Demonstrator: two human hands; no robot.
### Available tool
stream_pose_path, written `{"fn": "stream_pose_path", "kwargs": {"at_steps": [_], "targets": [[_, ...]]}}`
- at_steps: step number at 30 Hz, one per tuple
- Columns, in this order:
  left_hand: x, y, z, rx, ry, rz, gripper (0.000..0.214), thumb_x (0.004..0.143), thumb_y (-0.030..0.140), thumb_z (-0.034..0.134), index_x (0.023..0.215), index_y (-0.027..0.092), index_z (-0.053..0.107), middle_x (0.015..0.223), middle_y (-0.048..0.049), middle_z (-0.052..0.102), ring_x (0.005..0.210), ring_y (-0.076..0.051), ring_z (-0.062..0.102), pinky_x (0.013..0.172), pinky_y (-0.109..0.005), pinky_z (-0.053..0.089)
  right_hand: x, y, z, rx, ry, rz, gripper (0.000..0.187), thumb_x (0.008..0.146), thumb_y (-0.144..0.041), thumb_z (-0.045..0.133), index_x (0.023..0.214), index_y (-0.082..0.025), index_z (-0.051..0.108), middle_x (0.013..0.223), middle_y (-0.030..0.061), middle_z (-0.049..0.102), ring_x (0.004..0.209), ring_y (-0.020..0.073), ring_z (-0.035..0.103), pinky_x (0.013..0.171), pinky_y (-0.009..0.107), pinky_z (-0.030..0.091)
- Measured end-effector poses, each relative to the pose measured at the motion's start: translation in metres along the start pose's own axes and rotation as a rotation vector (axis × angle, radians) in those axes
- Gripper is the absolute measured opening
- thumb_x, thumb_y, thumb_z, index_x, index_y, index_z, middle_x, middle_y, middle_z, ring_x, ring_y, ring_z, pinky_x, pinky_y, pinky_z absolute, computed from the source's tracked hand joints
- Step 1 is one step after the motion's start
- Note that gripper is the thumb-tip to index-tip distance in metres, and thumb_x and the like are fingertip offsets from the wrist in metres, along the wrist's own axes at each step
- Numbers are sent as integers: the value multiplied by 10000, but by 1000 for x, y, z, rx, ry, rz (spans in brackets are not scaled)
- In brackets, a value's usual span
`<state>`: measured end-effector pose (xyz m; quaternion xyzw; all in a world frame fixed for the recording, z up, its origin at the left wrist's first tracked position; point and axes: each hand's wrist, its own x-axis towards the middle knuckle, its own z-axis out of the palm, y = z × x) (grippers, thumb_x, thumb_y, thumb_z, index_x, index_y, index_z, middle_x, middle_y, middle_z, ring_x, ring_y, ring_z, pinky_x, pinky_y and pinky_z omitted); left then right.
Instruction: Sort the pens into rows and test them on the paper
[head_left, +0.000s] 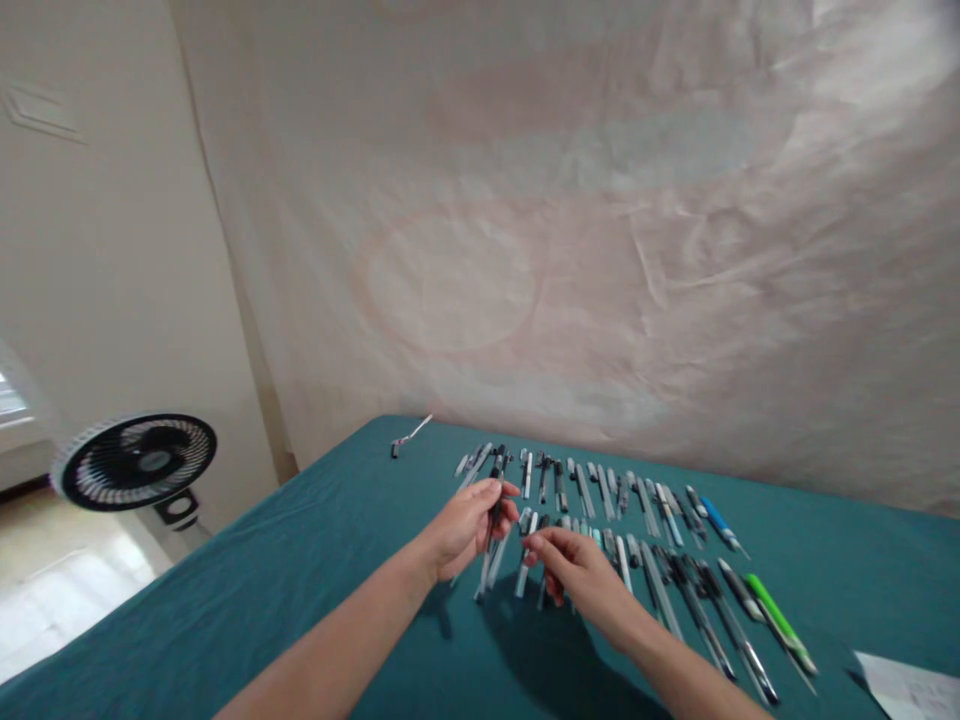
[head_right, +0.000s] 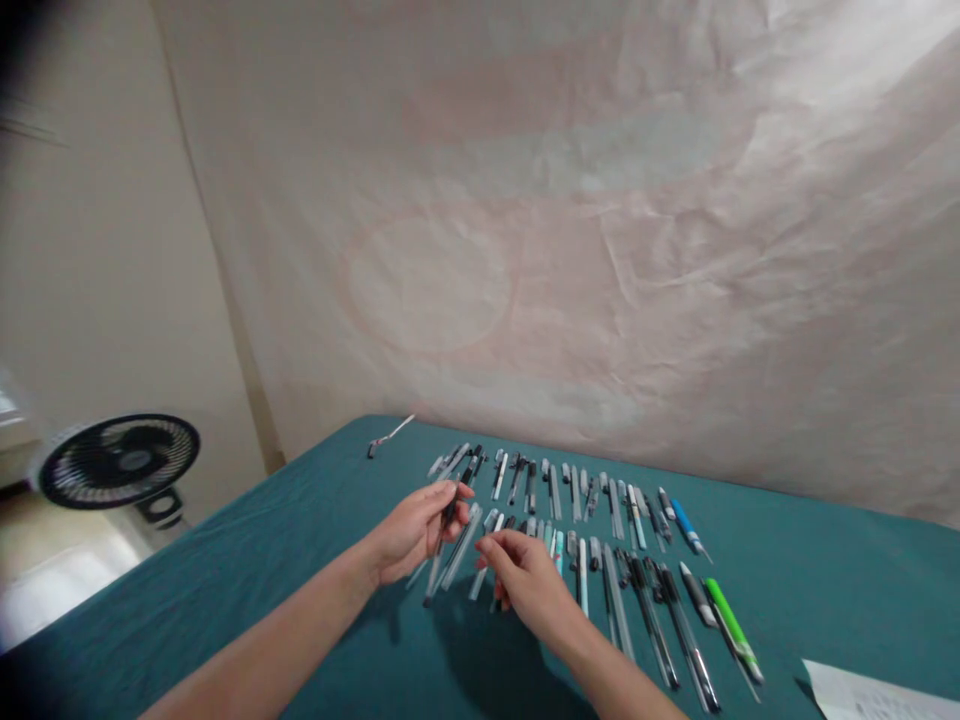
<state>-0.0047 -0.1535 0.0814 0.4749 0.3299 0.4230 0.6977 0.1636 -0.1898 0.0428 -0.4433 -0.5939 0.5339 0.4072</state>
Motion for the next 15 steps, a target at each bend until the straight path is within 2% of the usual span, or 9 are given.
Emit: {"fn": "stream_pose_path", "kwargs": {"at_steps": [4,7,9,12,15], "targets": [[-8,-15,27,-268,-33,50,191,838,320,482,892,147,542,885,-74,620,804,-132,589,709,-240,448,-8,-5,9,10,-158,14,462,780,-557,430,745,-125,590,467,-40,461,387,68,414,376,171,329],[-8,-17,31,-314,1,74,176,833,282,505,927,144,561,961,-85,625,910,-142,581,810,-250,434,-12,-8,11,4,-155,-4,458,797,-544,417,695,-128,581,453,-48,442,359,48,367,357,157,279],[-5,-17,29,-301,37,56,218,825,280,519,986,142,570,972,-92,631,908,-149,584,792,-250,445,-12,-9,9,16,-130,-25,423,802,-526,428,707,-137,564,502,-39,489,348,37,339,344,157,255],[-1,-16,24,-278,83,31,280,815,303,531,1052,157,565,961,-86,637,836,-149,598,648,-226,466,-11,-10,4,39,-123,-36,378,814,-505,425,797,-150,553,597,-23,552,355,37,347,344,160,263],[1,-17,19,-272,94,42,250,785,298,574,987,152,594,911,-68,641,783,-137,598,592,-209,455,-10,-10,3,41,-148,-22,387,817,-506,420,832,-148,569,596,-21,559,359,40,342,352,163,266]]}}
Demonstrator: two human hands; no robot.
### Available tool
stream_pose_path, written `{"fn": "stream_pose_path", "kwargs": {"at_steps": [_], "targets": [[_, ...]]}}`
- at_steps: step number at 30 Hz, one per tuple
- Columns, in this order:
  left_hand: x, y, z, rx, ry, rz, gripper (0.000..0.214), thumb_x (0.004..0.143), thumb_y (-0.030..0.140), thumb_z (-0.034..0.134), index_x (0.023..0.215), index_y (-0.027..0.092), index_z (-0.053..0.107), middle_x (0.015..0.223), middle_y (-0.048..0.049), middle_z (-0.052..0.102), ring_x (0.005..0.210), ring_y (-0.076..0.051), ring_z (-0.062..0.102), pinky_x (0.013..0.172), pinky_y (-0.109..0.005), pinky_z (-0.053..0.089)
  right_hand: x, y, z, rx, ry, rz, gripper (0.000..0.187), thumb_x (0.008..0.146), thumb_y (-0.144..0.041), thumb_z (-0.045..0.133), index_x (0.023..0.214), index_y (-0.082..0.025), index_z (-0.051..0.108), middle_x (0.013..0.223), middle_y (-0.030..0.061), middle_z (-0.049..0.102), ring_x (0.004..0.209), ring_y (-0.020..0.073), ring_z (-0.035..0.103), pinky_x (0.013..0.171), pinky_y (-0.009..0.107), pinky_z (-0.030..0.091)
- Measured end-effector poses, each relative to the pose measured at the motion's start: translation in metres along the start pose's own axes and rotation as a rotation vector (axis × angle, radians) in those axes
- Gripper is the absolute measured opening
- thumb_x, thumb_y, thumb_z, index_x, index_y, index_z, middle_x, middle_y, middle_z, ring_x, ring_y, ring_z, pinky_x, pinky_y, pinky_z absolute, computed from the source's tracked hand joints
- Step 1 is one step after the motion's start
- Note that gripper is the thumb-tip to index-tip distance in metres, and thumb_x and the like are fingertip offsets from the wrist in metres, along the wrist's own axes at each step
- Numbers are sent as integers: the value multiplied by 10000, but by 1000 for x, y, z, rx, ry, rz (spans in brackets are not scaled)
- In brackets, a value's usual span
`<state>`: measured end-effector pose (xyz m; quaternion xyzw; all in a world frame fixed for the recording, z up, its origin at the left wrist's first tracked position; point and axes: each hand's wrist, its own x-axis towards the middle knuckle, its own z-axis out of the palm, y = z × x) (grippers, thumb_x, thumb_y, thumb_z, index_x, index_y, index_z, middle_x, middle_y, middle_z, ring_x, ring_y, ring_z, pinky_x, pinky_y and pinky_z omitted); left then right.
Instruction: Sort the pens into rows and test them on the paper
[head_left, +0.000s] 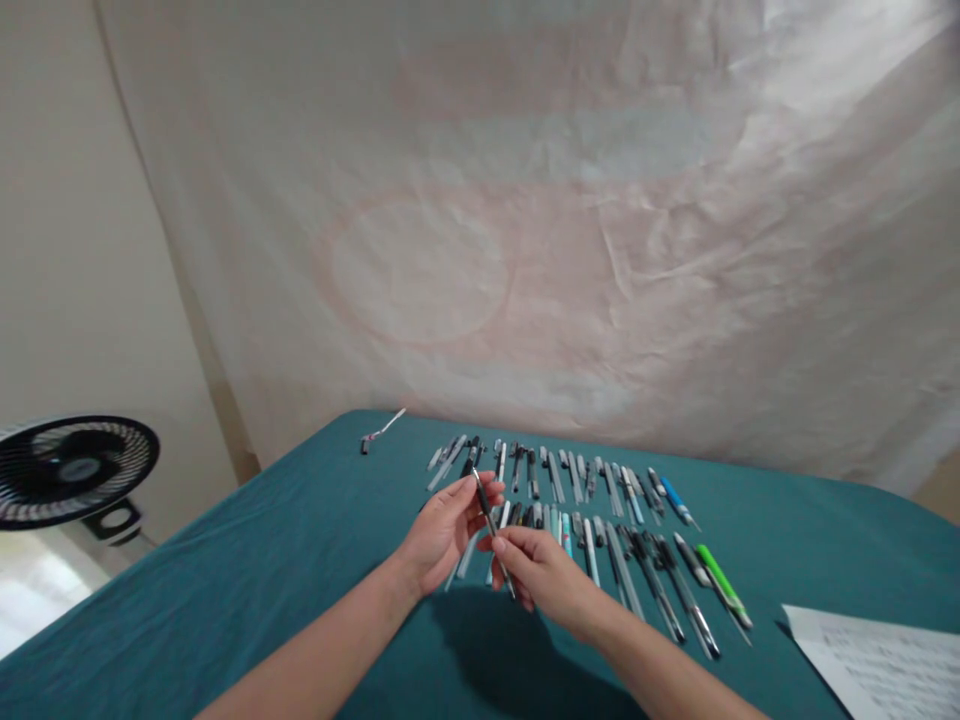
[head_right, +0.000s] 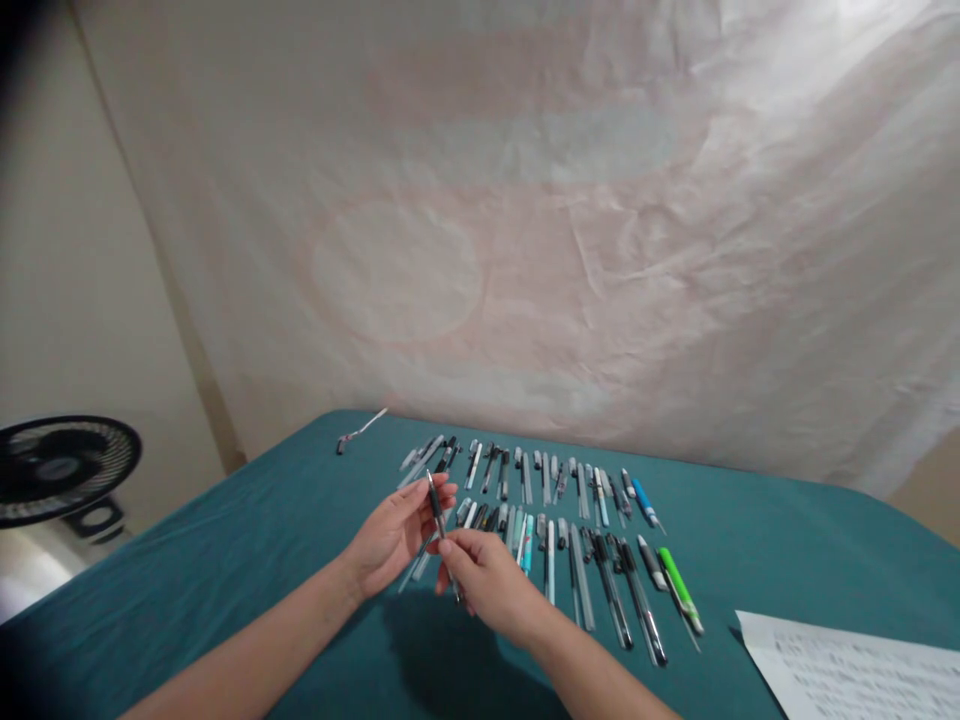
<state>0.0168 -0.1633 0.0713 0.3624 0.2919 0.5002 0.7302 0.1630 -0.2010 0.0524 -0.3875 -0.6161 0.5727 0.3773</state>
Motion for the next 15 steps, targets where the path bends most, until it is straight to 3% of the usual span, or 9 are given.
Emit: {"fn": "stream_pose_path", "kwargs": {"at_steps": [4,11,15], "targets": [[1,0,-4,20,-12,38,211,734,283,637,865,118,624,847,-61,641,747,-120,591,705,-231,456,0,0,-1,-14,-1,1,397,799,-499,455,733,-135,599,595,-7,577,383,40,326,371,166,251],[2,-3,-7,8,4,59,181,748,260,626,861,118,632,827,-52,644,753,-111,587,736,-226,453,2,5,-5,11,68,19,348,707,-478,597,661,-135,565,577,3,590,430,53,367,420,176,265],[3,-4,-9,-3,32,50,179,738,246,637,864,119,638,837,-59,656,758,-112,595,736,-219,460,-1,1,-3,113,64,21,418,770,-542,481,717,-138,574,486,-42,459,427,60,359,439,182,285]]}}
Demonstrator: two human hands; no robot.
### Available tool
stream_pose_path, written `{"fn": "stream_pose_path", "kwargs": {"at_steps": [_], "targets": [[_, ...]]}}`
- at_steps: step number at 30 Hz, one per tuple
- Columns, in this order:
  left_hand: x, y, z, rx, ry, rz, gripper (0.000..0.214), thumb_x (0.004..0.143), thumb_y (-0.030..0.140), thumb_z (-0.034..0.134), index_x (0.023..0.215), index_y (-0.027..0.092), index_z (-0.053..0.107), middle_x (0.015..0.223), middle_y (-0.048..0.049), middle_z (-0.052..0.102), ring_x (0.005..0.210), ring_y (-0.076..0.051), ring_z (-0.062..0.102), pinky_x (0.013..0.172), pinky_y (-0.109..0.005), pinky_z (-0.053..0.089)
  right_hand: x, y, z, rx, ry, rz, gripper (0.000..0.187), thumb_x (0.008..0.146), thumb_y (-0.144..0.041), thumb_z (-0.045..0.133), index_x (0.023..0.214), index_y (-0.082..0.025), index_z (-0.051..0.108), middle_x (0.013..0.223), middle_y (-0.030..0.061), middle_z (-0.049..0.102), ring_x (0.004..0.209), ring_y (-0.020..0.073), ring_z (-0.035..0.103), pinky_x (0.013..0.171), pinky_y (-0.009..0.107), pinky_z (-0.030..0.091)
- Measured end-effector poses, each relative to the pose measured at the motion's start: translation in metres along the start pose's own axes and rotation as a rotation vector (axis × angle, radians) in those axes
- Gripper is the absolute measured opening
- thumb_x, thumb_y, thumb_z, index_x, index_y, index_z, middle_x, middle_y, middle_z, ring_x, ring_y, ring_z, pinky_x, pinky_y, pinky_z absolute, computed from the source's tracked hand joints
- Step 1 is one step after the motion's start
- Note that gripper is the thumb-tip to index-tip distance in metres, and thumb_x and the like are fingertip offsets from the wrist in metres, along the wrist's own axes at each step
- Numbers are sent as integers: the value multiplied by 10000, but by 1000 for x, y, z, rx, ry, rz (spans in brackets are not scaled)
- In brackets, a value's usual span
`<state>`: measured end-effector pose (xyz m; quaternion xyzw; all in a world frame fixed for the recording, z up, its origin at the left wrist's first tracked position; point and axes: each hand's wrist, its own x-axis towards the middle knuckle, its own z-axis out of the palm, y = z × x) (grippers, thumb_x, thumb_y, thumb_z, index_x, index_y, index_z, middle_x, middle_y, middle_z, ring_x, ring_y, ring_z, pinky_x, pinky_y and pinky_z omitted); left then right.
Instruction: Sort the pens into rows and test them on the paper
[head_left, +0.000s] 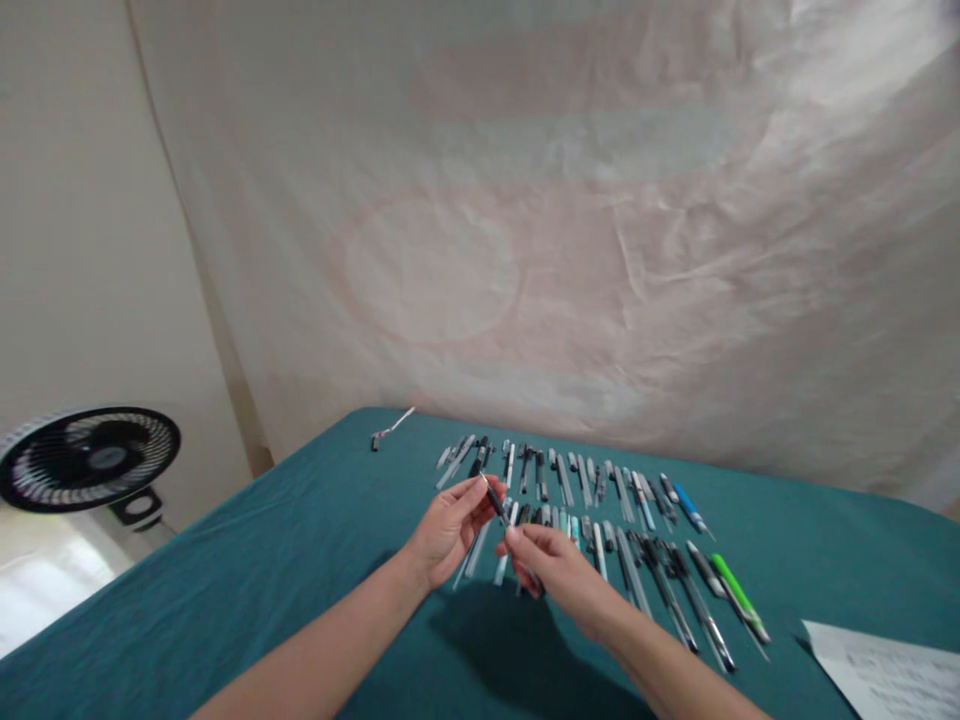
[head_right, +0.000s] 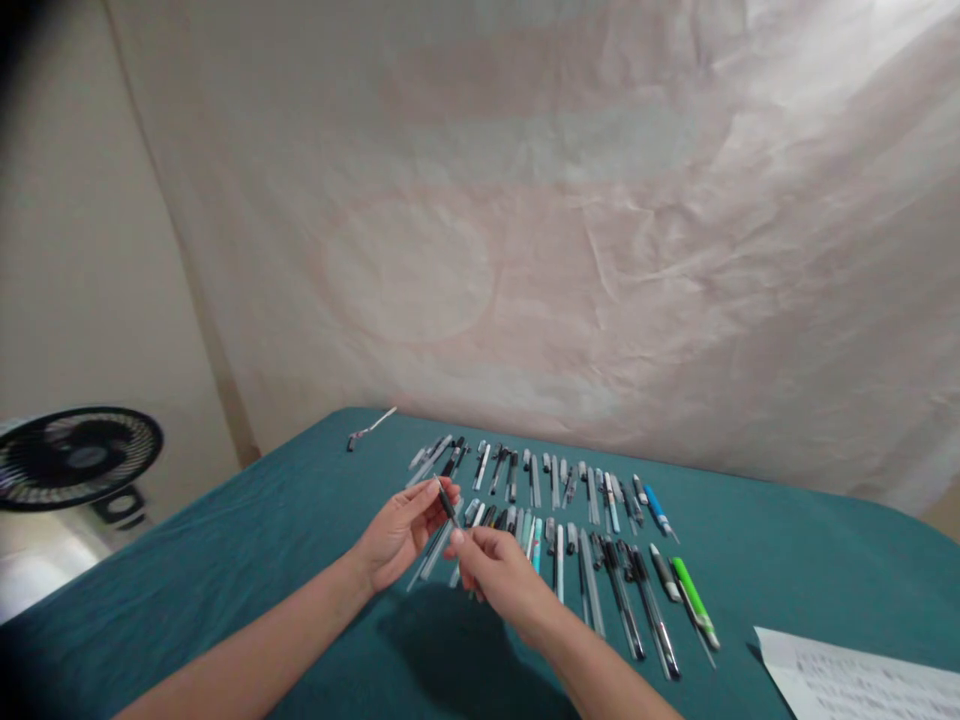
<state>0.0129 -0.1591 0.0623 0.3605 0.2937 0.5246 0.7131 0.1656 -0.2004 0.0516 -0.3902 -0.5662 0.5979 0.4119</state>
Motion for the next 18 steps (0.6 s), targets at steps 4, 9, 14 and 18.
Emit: {"fn": "stream_pose_path", "kwargs": {"at_steps": [4,9,14,18], "targets": [[1,0,-3,15,-15,6,208,728,250,648,883,112,645,857,-68,665,754,-109,599,721,-207,463,0,0,3,119,-1,-1,440,809,-555,396,790,-152,571,486,-61,390,397,61,334,409,187,278],[2,-4,-6,11,8,16,208,710,233,665,877,110,651,860,-67,670,764,-107,602,749,-207,457,4,8,2,184,76,24,325,712,-485,594,719,-181,481,494,-80,381,386,45,312,369,167,229],[3,-7,-8,11,7,25,205,711,234,664,870,105,652,849,-66,671,771,-109,604,747,-207,457,4,4,2,280,37,142,386,760,-544,491,792,-161,523,552,-66,399,361,16,191,353,176,82],[2,-8,-7,15,32,21,190,704,217,671,856,104,655,842,-64,674,757,-106,608,748,-203,460,3,1,2,183,98,79,360,722,-513,564,748,-157,522,531,-74,382,382,22,242,366,171,131]]}}
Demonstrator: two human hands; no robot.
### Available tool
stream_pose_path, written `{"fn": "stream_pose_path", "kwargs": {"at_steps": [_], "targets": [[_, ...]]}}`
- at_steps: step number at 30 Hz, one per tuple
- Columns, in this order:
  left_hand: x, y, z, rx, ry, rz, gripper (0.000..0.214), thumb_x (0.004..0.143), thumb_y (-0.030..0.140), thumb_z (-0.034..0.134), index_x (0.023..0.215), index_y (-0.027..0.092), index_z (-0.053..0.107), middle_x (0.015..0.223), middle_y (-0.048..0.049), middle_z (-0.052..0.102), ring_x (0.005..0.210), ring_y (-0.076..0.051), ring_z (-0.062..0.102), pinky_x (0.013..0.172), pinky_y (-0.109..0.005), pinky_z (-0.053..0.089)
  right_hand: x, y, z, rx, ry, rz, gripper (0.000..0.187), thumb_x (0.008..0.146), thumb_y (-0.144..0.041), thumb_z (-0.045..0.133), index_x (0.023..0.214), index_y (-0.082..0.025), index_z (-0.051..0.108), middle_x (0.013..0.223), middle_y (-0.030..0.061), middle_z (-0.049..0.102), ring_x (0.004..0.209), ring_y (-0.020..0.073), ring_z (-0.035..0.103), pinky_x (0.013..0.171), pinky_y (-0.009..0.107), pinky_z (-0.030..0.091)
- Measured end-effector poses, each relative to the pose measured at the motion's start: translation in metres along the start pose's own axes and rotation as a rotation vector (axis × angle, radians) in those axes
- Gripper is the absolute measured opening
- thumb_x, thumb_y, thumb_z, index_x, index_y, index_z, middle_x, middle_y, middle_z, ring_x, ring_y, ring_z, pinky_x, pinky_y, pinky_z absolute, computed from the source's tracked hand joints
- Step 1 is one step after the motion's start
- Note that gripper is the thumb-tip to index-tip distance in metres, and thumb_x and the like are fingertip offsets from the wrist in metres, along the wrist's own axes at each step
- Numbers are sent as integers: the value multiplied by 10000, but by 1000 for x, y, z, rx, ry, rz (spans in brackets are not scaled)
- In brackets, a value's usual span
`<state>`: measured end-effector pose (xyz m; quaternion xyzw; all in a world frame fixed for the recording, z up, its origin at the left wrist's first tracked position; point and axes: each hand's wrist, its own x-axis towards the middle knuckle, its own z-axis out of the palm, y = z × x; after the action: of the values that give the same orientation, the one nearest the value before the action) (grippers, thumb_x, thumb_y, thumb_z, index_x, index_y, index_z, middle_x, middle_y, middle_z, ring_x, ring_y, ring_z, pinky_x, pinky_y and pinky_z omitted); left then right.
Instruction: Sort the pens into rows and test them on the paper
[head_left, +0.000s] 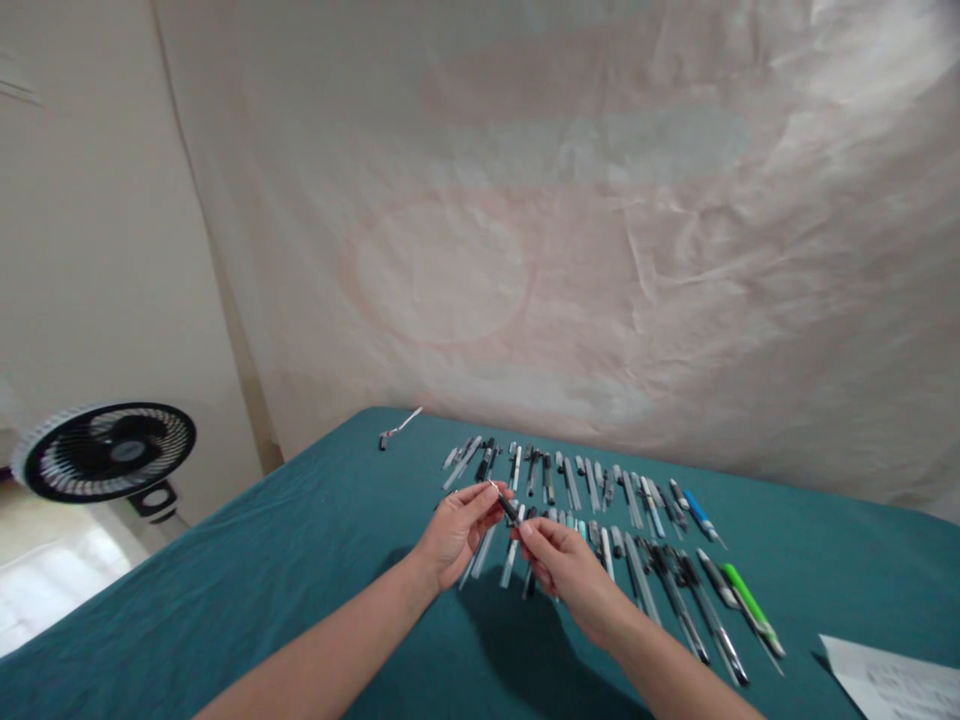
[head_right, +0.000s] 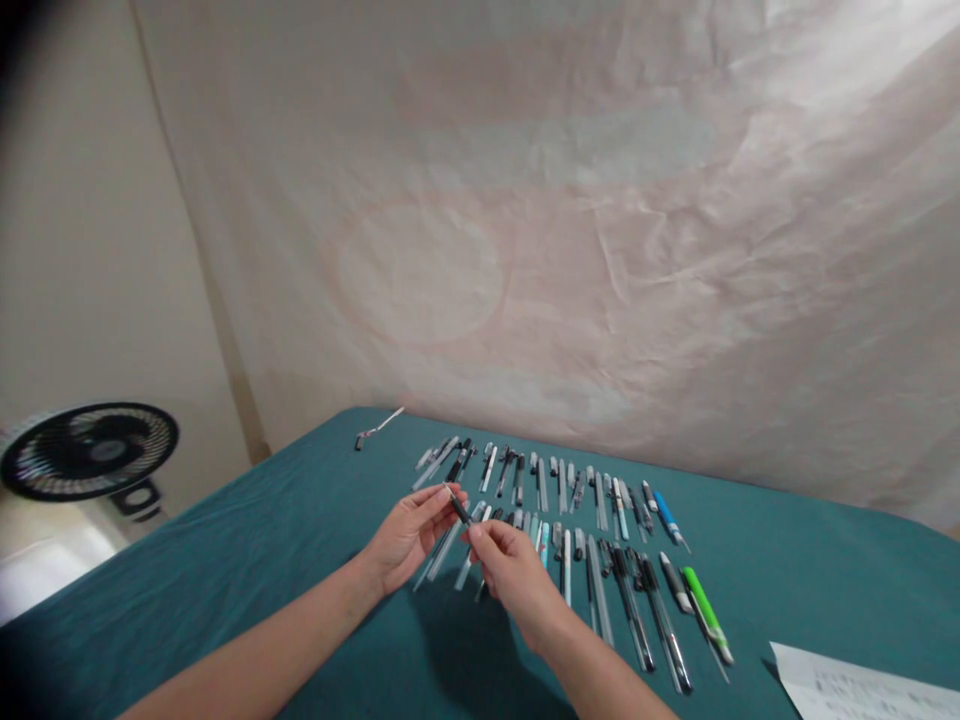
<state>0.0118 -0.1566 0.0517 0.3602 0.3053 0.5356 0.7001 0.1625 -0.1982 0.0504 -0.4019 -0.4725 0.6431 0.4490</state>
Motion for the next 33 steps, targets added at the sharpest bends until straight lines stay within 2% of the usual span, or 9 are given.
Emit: {"fn": "stream_pose_path", "kwargs": {"at_steps": [4,9,14,16,19,21,26,33], "targets": [[0,-1,-1,13,9,-4,194,694,215,681,850,102,657,827,-63,674,739,-105,607,724,-198,466,-2,0,2,0,-20,10,351,688,-500,607,728,-176,478,478,-94,345,364,27,253,366,171,128],[2,-3,-3,13,14,10,200,684,225,688,837,101,652,807,-61,672,726,-101,605,709,-191,466,-2,0,4,9,-13,61,420,744,-556,501,777,-140,553,607,-28,475,364,14,258,357,184,90],[11,14,-10,88,72,100,244,712,300,652,895,140,635,884,-64,667,782,-113,609,735,-218,466,2,3,0,-4,-19,57,413,727,-538,541,805,-135,587,605,-32,457,380,15,255,362,181,114],[16,28,-19,365,119,144,305,751,377,583,943,145,624,916,-80,665,787,-126,612,694,-221,465,2,5,-1,2,-13,58,407,734,-533,535,810,-137,592,609,-32,452,390,18,258,366,178,121],[22,53,-38,1215,87,151,355,795,431,459,915,158,652,850,-64,682,750,-144,616,641,-219,445,2,7,-2,-2,-7,60,390,744,-518,534,820,-141,601,629,-30,451,409,20,267,374,174,130],[23,64,-53,1468,113,132,284,741,392,527,782,163,689,755,-59,685,729,-173,612,648,-238,424,2,9,-2,-5,-6,63,386,751,-514,526,826,-144,604,640,-27,452,417,20,263,377,175,127],[24,63,-76,1735,242,105,198,716,306,544,707,192,705,780,-95,689,792,-233,607,675,-285,395,3,11,-3,-7,-10,75,384,765,-509,512,840,-144,603,644,-26,445,425,20,260,382,176,120],[22,51,-71,1946,219,63,179,734,332,549,760,250,706,830,-72,697,827,-219,620,682,-263,406,2,10,-2,-4,7,101,368,757,-496,532,829,-141,594,644,-25,442,428,19,273,384,172,121]]}}
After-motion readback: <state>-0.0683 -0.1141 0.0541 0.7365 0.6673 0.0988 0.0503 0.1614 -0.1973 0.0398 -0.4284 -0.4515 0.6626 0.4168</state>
